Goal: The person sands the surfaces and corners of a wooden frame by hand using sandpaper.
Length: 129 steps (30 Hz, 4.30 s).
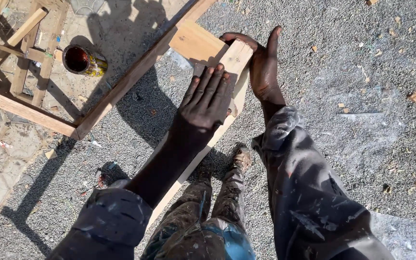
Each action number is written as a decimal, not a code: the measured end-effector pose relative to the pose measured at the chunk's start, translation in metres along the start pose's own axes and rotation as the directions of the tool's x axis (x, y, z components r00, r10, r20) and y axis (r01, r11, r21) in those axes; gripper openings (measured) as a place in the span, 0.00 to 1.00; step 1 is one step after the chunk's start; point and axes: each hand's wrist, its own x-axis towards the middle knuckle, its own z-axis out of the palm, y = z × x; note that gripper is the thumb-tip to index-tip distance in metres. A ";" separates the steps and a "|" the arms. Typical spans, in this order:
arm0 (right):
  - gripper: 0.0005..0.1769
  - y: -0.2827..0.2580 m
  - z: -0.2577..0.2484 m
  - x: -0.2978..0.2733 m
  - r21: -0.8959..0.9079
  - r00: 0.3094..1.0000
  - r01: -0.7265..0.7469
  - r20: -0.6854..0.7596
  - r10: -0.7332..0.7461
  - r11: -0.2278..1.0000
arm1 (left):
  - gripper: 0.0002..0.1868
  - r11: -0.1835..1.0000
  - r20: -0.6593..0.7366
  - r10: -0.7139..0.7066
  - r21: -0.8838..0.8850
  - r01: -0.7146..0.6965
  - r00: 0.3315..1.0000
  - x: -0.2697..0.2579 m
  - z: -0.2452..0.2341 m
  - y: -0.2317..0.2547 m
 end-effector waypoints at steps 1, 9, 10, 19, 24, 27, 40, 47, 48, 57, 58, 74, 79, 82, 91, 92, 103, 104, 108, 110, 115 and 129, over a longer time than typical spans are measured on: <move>0.54 0.006 0.006 -0.002 -0.006 1.000 -0.016 0.004 0.016 1.000 | 0.36 1.000 0.005 -0.014 -0.009 0.014 1.000 -0.022 -0.017 0.000; 0.56 0.014 0.001 0.004 0.277 0.992 -0.077 -0.074 0.101 0.958 | 0.34 0.979 0.148 -0.070 -0.181 0.096 0.987 0.075 0.014 0.000; 0.56 0.009 0.001 0.001 0.279 0.993 -0.069 -0.068 0.091 0.958 | 0.34 0.981 0.141 -0.068 -0.172 0.092 0.988 0.064 0.012 0.000; 0.52 0.001 0.010 -0.001 0.004 0.988 0.025 -0.153 -0.024 1.000 | 0.32 0.943 0.056 -0.149 -0.291 0.159 0.987 -0.007 -0.008 0.004; 0.57 0.025 -0.018 0.010 0.336 0.995 0.005 0.088 -0.037 0.942 | 0.44 0.979 0.127 -0.070 -0.180 0.092 0.989 0.083 0.024 -0.002; 0.54 -0.003 0.004 -0.005 -0.016 0.999 -0.026 -0.033 0.026 1.000 | 0.46 0.995 0.087 -0.086 -0.043 0.090 0.992 0.002 0.024 0.001; 0.54 0.005 -0.001 -0.003 0.117 0.998 0.035 0.041 -0.040 0.993 | 0.46 0.985 0.222 -0.074 -0.135 0.106 0.972 0.025 -0.016 0.006; 0.53 -0.008 0.006 -0.009 0.006 0.996 0.067 -0.065 -0.066 0.998 | 0.31 0.991 0.019 -0.065 -0.113 0.067 0.998 -0.014 -0.002 0.011; 0.54 -0.007 0.010 -0.014 -0.016 0.996 0.043 -0.077 -0.044 0.999 | 0.42 0.994 0.059 -0.024 -0.108 0.030 0.998 0.002 0.019 0.006; 0.55 -0.003 -0.007 -0.011 -0.002 0.995 0.052 0.082 -0.052 0.999 | 0.26 0.922 -0.034 -0.093 -0.381 0.073 0.995 -0.047 -0.045 0.018; 0.55 -0.001 -0.005 -0.013 -0.004 0.995 0.055 0.079 -0.055 0.998 | 0.26 0.921 -0.037 -0.089 -0.383 0.068 0.995 -0.049 -0.046 0.020; 0.56 0.000 -0.003 -0.013 0.003 0.999 0.041 -0.016 -0.041 0.999 | 0.28 0.963 -0.053 -0.174 -0.217 0.158 0.983 -0.034 -0.022 0.019; 0.60 0.009 -0.012 -0.007 0.054 0.999 -0.004 -0.038 0.007 0.999 | 0.33 0.985 0.038 -0.107 -0.135 0.112 0.994 0.069 0.031 0.011; 0.55 0.004 -0.001 -0.013 -0.047 1.000 0.026 -0.009 -0.027 0.999 | 0.47 0.984 0.158 -0.109 -0.122 0.129 0.981 0.034 0.008 0.008; 0.56 0.009 0.009 -0.007 0.129 0.996 -0.033 -0.072 0.042 0.991 | 0.51 0.970 0.023 -0.090 -0.226 0.093 0.996 0.016 0.019 0.008; 0.46 0.008 0.007 -0.008 0.126 0.991 -0.034 -0.126 0.050 0.991 | 0.41 0.980 0.014 -0.091 -0.176 0.092 0.996 0.048 0.031 0.010; 0.54 -0.004 -0.007 -0.013 0.010 0.998 0.057 -0.022 -0.057 0.998 | 0.29 0.980 -0.014 -0.145 -0.144 0.141 0.989 -0.040 -0.017 0.031; 0.54 -0.003 -0.007 -0.013 0.018 0.999 0.036 0.029 -0.037 0.999 | 0.32 0.990 0.050 -0.126 -0.057 0.128 0.991 -0.014 0.007 0.026; 0.61 0.014 -0.023 -0.005 0.274 0.995 -0.089 0.076 0.071 0.958 | 0.39 0.996 0.218 -0.070 -0.036 0.079 0.974 0.079 0.004 0.020; 0.57 0.004 -0.014 -0.009 0.120 0.995 -0.051 0.095 0.040 0.991 | 0.44 1.000 0.213 0.008 -0.010 -0.006 0.977 0.032 -0.002 0.008; 0.56 0.000 -0.012 -0.011 0.067 0.991 -0.049 0.131 0.040 0.997 | 0.36 0.925 0.180 0.321 -0.272 -0.266 0.930 -0.110 -0.057 -0.017; 0.56 -0.003 -0.023 -0.009 0.093 0.986 -0.062 0.162 0.046 0.994 | 0.31 0.826 0.059 0.361 -0.483 -0.290 0.931 -0.057 -0.047 -0.021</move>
